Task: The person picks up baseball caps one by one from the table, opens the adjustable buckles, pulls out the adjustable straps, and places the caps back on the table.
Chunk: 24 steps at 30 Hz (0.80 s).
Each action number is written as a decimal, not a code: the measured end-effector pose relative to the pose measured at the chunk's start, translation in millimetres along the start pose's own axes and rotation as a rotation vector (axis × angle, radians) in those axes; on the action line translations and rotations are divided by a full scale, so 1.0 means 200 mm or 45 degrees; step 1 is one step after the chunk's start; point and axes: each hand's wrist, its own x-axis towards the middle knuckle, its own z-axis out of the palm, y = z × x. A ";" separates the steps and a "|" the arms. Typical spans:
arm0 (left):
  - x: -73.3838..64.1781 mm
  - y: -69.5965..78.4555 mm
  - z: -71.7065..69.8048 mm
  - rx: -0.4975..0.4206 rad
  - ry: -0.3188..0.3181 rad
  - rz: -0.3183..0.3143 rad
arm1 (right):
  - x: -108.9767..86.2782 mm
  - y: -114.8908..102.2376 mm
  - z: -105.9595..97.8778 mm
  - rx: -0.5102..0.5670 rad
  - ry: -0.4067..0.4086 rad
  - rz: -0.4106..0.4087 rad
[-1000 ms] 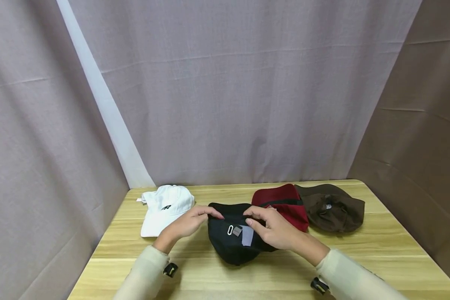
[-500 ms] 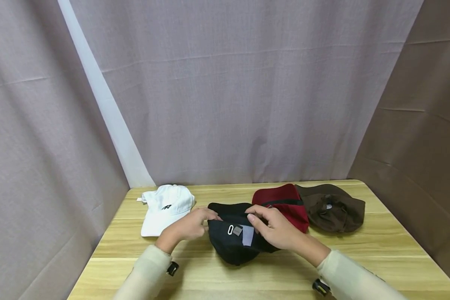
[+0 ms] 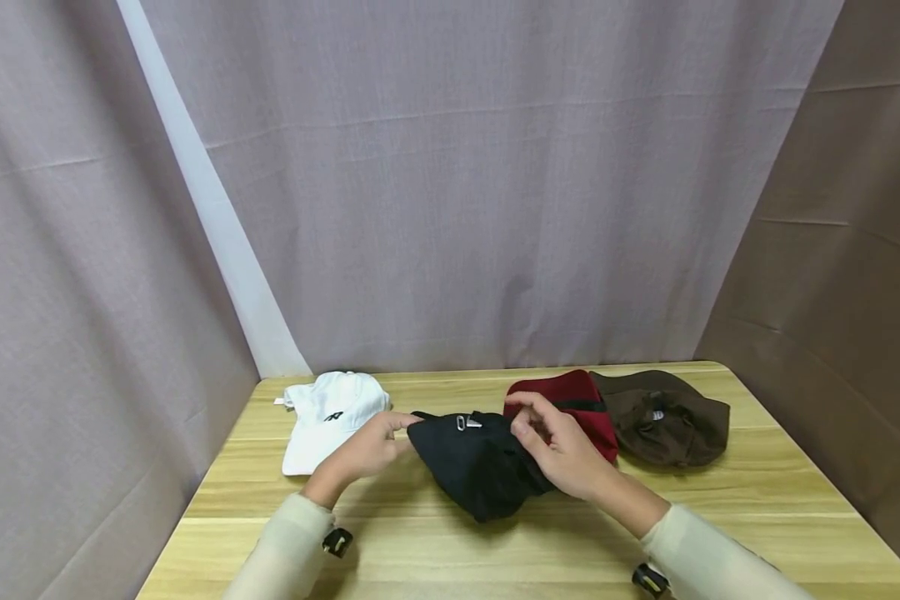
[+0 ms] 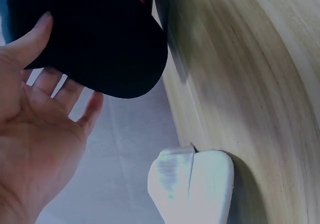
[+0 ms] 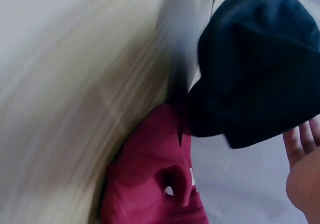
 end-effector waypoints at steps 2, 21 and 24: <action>0.00 0.01 -0.01 -0.053 0.049 -0.013 | 0.00 0.01 -0.02 0.036 0.078 0.008; 0.10 0.02 -0.02 -0.554 0.667 -0.249 | -0.03 0.09 -0.09 0.154 0.393 0.174; 0.11 0.01 -0.01 -0.666 0.685 -0.391 | -0.04 0.09 -0.08 0.127 0.377 0.156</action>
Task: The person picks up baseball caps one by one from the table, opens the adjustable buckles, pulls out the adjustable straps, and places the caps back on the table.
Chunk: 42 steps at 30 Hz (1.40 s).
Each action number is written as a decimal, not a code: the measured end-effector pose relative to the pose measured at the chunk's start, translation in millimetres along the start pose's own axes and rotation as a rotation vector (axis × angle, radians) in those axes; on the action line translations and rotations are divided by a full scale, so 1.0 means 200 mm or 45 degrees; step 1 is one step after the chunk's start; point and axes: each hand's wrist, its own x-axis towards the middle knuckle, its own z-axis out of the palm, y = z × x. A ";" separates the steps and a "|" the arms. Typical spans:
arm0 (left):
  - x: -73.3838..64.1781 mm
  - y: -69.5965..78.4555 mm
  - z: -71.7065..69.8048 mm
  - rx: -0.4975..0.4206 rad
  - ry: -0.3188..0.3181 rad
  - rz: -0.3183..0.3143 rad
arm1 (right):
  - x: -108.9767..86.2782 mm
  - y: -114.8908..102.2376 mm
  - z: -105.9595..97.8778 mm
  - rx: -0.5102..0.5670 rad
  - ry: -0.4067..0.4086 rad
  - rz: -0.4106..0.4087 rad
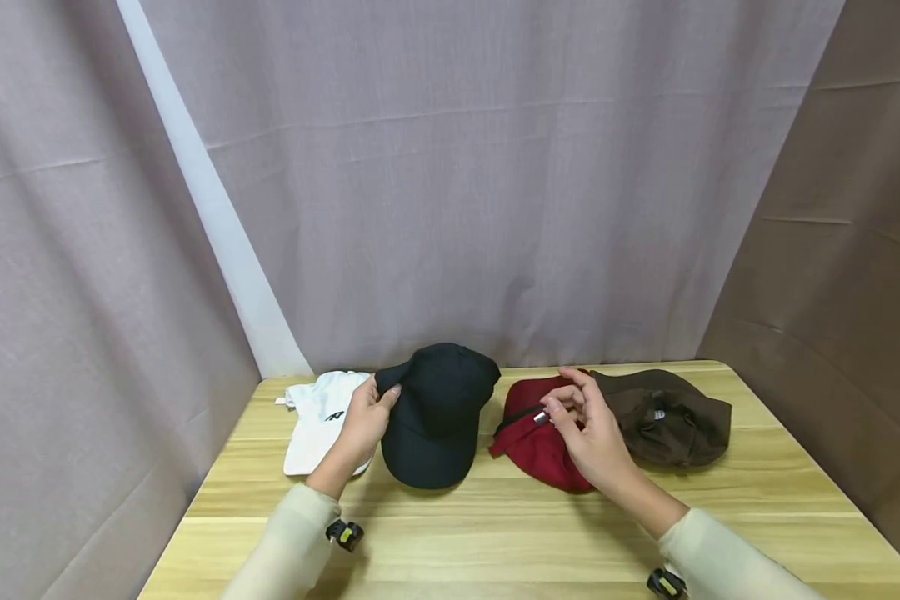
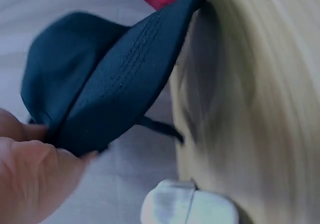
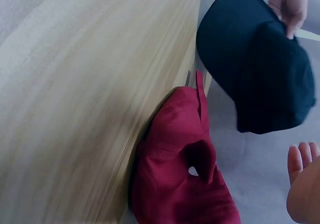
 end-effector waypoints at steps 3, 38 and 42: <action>0.01 -0.02 0.00 -0.042 -0.012 -0.155 | 0.00 -0.01 0.00 0.020 0.002 -0.012; -0.22 -0.09 0.22 1.329 -0.495 -0.160 | -0.05 0.10 -0.03 -0.341 -0.074 0.130; -0.20 -0.09 0.20 1.437 -0.603 -0.195 | -0.06 0.12 -0.04 -0.377 -0.062 0.114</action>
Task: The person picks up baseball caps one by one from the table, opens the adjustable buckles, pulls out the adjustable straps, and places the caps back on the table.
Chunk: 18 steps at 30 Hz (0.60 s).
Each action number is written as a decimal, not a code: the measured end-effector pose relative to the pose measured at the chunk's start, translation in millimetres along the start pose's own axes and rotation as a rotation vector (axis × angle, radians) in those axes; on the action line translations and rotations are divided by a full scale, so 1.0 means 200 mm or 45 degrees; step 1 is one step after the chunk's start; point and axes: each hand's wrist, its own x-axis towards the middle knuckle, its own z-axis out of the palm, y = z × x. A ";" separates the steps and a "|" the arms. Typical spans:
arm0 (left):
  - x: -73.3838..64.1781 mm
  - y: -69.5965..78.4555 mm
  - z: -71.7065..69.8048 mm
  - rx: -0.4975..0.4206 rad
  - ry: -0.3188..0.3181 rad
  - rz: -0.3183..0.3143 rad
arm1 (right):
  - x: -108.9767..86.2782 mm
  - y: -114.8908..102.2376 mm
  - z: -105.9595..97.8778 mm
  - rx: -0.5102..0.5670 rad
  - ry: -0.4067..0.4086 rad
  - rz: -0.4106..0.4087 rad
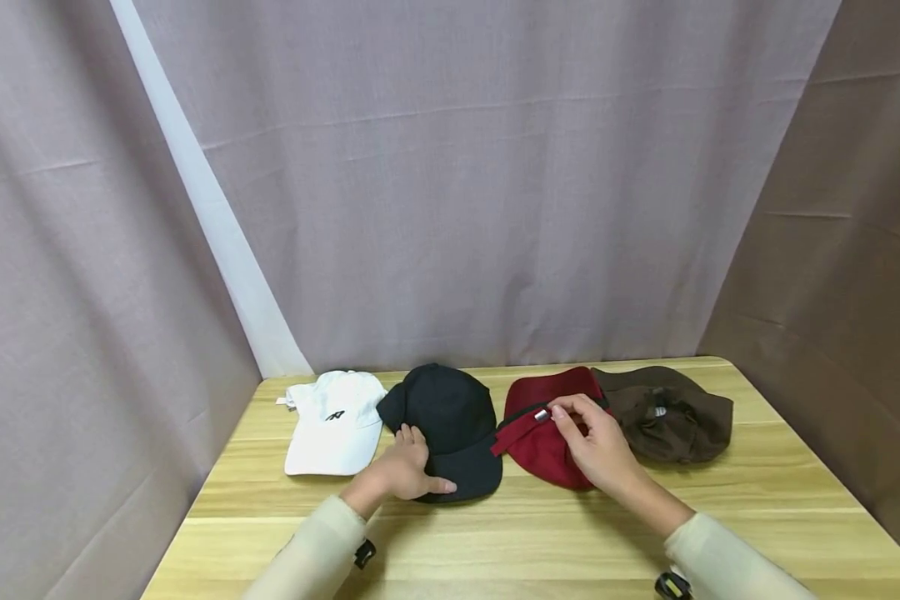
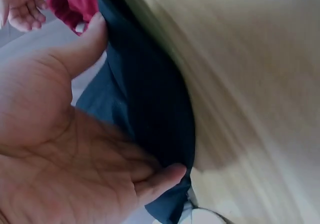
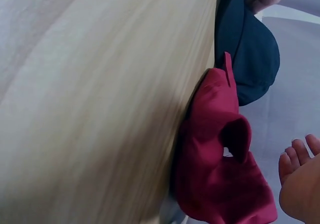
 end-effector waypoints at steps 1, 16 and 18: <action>0.00 0.00 -0.01 0.029 -0.024 0.003 | 0.00 0.00 0.00 -0.002 0.003 0.007; 0.16 -0.04 -0.11 0.167 -0.141 0.021 | -0.02 0.06 0.03 -0.040 -0.057 0.098; 0.18 -0.04 -0.12 0.181 -0.148 0.014 | -0.02 0.06 0.03 -0.050 -0.063 0.090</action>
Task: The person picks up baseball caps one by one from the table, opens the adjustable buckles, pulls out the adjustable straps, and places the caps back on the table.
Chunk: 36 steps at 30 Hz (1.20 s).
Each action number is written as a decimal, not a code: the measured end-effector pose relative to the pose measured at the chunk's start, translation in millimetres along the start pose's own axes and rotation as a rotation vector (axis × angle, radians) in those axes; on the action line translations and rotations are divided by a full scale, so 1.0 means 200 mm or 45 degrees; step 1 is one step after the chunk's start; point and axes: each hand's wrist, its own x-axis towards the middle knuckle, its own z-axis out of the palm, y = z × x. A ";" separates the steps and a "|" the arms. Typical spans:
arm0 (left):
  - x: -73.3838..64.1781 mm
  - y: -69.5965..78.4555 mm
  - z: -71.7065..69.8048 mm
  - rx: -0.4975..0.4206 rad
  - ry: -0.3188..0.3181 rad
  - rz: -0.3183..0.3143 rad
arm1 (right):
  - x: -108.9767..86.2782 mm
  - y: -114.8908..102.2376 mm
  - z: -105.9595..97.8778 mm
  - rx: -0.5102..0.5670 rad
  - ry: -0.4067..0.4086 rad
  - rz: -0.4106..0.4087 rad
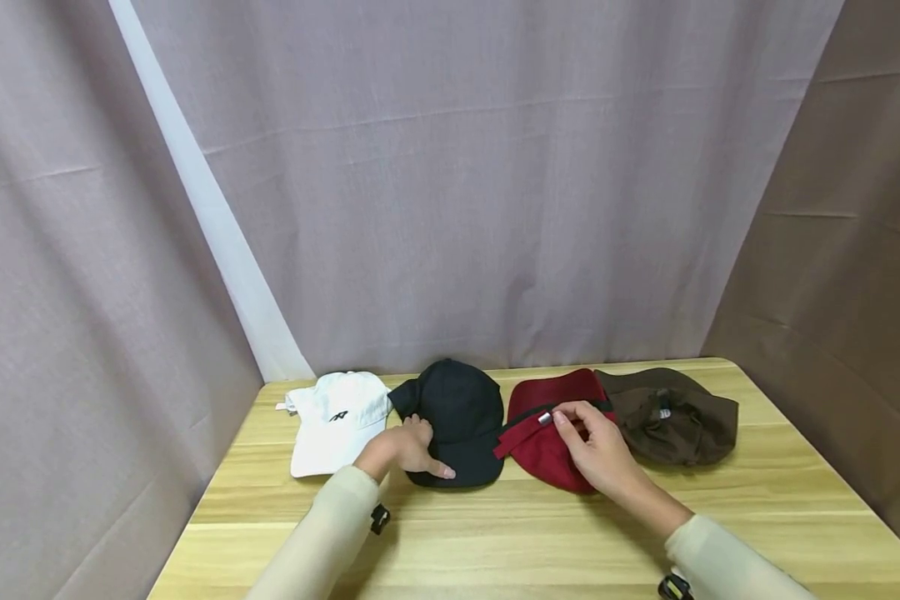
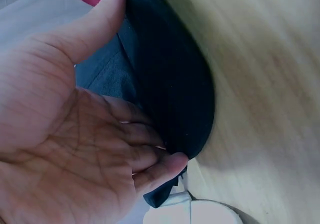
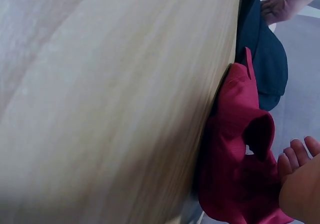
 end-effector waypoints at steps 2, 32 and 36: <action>0.02 0.00 -0.01 0.002 -0.011 -0.010 | 0.00 0.00 0.00 -0.016 -0.011 -0.016; 0.05 0.00 -0.03 -0.018 -0.055 -0.026 | 0.10 0.30 0.13 -0.529 -0.663 -0.058; 0.05 0.00 -0.03 -0.027 -0.045 -0.022 | 0.12 0.35 0.14 -0.499 -0.715 -0.023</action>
